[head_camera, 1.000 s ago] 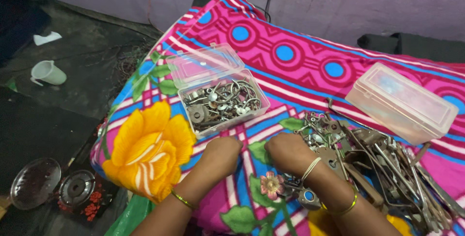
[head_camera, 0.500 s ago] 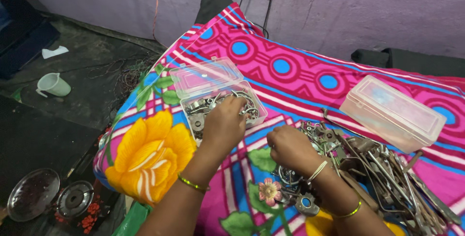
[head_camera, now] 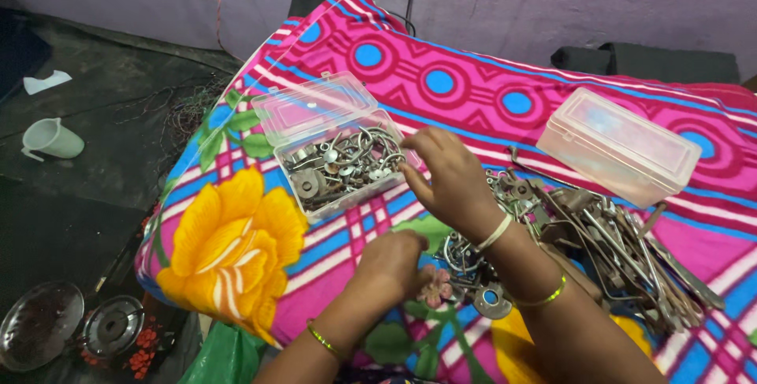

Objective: The person sorts a pile of mixed metal hardware, including screws, washers, and hooks, from a table into a clear plastic container. They pick up items individually or in small groups and place them into the container.

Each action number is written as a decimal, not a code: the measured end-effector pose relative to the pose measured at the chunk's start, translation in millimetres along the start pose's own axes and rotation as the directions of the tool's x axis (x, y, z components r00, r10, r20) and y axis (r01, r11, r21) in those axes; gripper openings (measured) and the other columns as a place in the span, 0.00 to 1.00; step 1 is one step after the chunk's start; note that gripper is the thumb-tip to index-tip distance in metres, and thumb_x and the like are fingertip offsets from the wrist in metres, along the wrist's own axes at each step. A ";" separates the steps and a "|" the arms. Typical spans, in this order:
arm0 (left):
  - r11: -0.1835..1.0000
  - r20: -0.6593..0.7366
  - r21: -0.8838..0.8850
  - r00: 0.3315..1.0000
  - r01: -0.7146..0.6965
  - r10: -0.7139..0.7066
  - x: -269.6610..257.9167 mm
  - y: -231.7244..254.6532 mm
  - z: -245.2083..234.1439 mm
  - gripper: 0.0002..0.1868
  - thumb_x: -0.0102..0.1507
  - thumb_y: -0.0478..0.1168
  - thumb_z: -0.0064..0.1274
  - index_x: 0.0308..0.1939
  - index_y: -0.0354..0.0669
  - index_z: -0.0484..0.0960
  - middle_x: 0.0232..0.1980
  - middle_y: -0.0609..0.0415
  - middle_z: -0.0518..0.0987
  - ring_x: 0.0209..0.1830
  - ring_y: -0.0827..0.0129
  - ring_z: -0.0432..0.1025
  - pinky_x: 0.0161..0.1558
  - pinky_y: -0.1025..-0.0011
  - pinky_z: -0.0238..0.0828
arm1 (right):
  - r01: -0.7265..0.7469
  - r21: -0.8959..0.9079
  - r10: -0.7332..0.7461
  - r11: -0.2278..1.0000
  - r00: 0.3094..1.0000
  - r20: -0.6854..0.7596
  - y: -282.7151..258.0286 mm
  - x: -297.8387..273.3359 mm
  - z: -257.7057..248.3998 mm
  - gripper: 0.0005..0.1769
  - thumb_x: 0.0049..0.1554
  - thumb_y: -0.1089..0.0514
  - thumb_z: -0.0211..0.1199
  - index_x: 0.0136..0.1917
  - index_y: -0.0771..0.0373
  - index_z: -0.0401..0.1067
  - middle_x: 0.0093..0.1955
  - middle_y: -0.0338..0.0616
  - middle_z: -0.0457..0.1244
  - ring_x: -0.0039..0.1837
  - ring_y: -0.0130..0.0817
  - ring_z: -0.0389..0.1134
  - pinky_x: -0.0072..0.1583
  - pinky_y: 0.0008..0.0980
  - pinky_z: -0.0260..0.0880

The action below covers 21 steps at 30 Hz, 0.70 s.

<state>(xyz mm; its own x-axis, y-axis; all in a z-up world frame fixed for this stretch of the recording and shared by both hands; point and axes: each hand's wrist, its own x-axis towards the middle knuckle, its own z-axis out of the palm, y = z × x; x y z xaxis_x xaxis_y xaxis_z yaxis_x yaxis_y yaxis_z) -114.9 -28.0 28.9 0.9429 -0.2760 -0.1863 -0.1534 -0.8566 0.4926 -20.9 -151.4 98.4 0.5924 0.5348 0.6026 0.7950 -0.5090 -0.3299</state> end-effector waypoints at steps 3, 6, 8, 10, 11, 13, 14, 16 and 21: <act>0.996 -0.071 -0.059 0.995 -0.072 0.068 -13.7 3.0 13.0 0.20 0.50 0.41 0.68 0.44 0.43 0.82 0.46 0.43 0.81 0.48 0.48 0.75 0.49 0.55 0.73 | -0.001 -0.040 0.004 0.999 0.996 0.085 -6.1 -19.1 -4.1 0.15 0.56 0.54 0.66 0.54 0.63 0.72 0.52 0.49 0.65 0.56 0.51 0.67 0.56 0.46 0.67; 0.972 -0.171 -0.196 0.981 -0.127 0.094 -20.9 -1.2 21.7 0.17 0.50 0.39 0.65 0.42 0.42 0.82 0.43 0.44 0.82 0.44 0.50 0.76 0.46 0.55 0.73 | -0.043 -0.101 0.057 0.994 0.990 0.133 -3.8 -37.0 -7.4 0.15 0.54 0.54 0.66 0.52 0.62 0.73 0.51 0.49 0.66 0.55 0.52 0.67 0.55 0.46 0.67; 0.945 -0.186 -0.302 0.980 -0.124 0.070 -18.3 -6.5 23.9 0.14 0.52 0.38 0.63 0.41 0.43 0.82 0.39 0.44 0.82 0.41 0.52 0.77 0.43 0.56 0.73 | -0.086 -0.095 0.097 0.992 0.988 0.121 0.6 -51.3 -11.4 0.13 0.54 0.53 0.66 0.50 0.61 0.74 0.51 0.49 0.66 0.54 0.51 0.67 0.55 0.46 0.67; 0.913 -0.164 -0.397 0.986 -0.096 0.032 -10.9 -12.6 21.7 0.09 0.56 0.39 0.60 0.40 0.45 0.83 0.35 0.45 0.83 0.36 0.54 0.78 0.40 0.58 0.74 | -0.183 -0.104 0.194 0.978 0.975 0.109 7.6 -62.0 -13.3 0.12 0.54 0.52 0.67 0.49 0.60 0.75 0.48 0.47 0.67 0.53 0.49 0.68 0.54 0.45 0.68; 0.905 -0.252 -0.407 0.968 -0.125 0.020 -7.7 -17.2 19.0 0.09 0.56 0.39 0.60 0.39 0.43 0.83 0.35 0.45 0.82 0.35 0.54 0.78 0.39 0.59 0.74 | -0.233 -0.104 0.244 0.967 0.964 0.104 11.3 -66.8 -13.3 0.12 0.54 0.52 0.67 0.48 0.60 0.76 0.47 0.46 0.67 0.53 0.48 0.69 0.53 0.45 0.68; 0.891 -0.416 -0.415 0.909 -0.184 -0.006 2.3 -28.9 7.4 0.08 0.55 0.38 0.60 0.37 0.41 0.83 0.33 0.46 0.82 0.32 0.55 0.78 0.36 0.59 0.74 | -0.275 -0.040 0.278 0.961 0.956 0.097 20.7 -74.5 -14.1 0.12 0.53 0.53 0.67 0.49 0.60 0.76 0.47 0.46 0.68 0.52 0.46 0.69 0.52 0.43 0.69; 0.893 -0.517 -0.382 0.856 -0.238 0.007 8.5 -36.6 -2.2 0.07 0.55 0.37 0.59 0.36 0.41 0.83 0.33 0.45 0.82 0.32 0.55 0.78 0.36 0.59 0.74 | -0.297 -0.007 0.297 0.955 0.950 0.094 25.7 -77.0 -14.2 0.13 0.53 0.53 0.66 0.50 0.60 0.76 0.47 0.46 0.68 0.52 0.45 0.69 0.51 0.42 0.70; 0.891 -0.638 -0.395 0.765 -0.225 -0.089 18.1 -53.5 -25.2 0.07 0.56 0.37 0.57 0.37 0.41 0.83 0.34 0.46 0.82 0.32 0.57 0.79 0.37 0.60 0.75 | -0.297 -0.002 0.296 0.955 0.952 0.081 35.1 -79.3 -13.9 0.12 0.53 0.54 0.66 0.49 0.61 0.76 0.48 0.46 0.69 0.52 0.45 0.70 0.50 0.41 0.70; 0.987 -0.936 -0.124 0.319 0.106 -0.152 26.6 -90.8 -79.0 0.22 0.56 0.43 0.65 0.47 0.30 0.79 0.46 0.34 0.76 0.44 0.43 0.73 0.45 0.55 0.71 | -0.297 -0.040 0.299 0.954 0.953 0.055 48.9 -86.0 -11.8 0.12 0.53 0.54 0.67 0.49 0.60 0.77 0.46 0.46 0.69 0.50 0.44 0.71 0.52 0.43 0.69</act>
<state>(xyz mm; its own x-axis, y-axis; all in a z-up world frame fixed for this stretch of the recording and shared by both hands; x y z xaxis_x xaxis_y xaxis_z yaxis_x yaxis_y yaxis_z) -52.4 76.9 46.3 0.6004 0.4500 0.6611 -0.0145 -0.8204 0.5716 -34.5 -230.2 39.1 0.8091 0.3948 0.4353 0.5775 -0.6716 -0.4642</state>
